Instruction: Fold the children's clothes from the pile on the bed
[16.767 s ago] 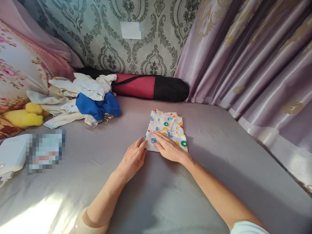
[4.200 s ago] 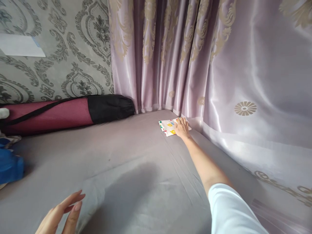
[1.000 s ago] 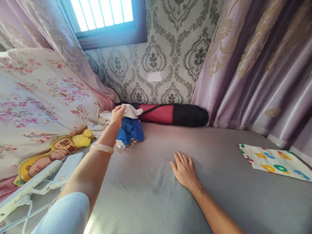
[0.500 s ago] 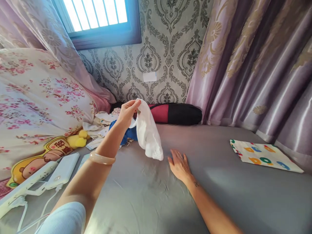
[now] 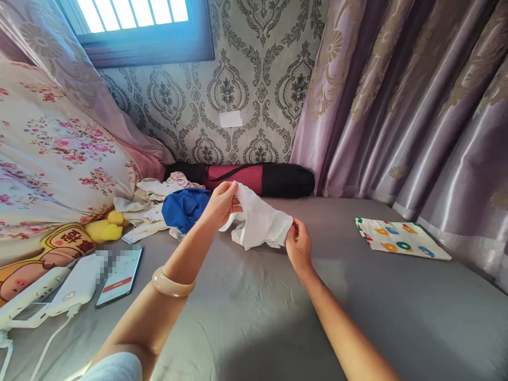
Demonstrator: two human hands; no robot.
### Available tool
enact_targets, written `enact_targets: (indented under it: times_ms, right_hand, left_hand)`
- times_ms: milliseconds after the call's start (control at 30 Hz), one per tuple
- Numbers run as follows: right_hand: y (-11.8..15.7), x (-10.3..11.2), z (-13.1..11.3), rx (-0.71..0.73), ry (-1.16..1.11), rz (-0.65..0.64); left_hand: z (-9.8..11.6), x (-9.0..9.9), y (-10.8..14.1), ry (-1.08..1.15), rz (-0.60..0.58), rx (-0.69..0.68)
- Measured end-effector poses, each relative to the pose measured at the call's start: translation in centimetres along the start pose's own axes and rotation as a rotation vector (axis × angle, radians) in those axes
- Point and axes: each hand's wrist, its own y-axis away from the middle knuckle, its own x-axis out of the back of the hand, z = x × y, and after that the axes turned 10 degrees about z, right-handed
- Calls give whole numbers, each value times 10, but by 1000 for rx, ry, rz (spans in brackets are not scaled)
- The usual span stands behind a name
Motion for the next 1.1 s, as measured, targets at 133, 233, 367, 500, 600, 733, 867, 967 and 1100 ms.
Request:
enact_targets:
  times_ms: [133,233,367,500,600,733,867,967,1100]
  right_hand:
    - [-7,8,-17,56,-25,73]
    - [-8,13,-32,80,-53,55]
    - [-5,18,-52,83,-130,-106]
    - [-1,16,-57,122,-140,-256]
    - [0,14,-51,117,-100,-263]
    - [-4,13,-40,71,-92,-236]
    - [-11,16,-35,6,-88,-276]
    - [-16,18,-32,-64,-107,-252]
    - [-19,19,-28,-153,-122,-230]
  left_hand:
    - [-19,-4,8,113,30,76]
    - [-36,-6,14,207,6,85]
    - [-59,-12,26,226,-44,59]
    - [-77,-23,42,167,-66,38]
    - [-89,-30,53,122,-99,15]
    - [-101,-33,63,23,-144,-45]
    - [-107,-26,67,-145,-212,-48]
    - [-109,-14,65,-262,-242,-45]
    - [-110,0,57,-285,-223,-38]
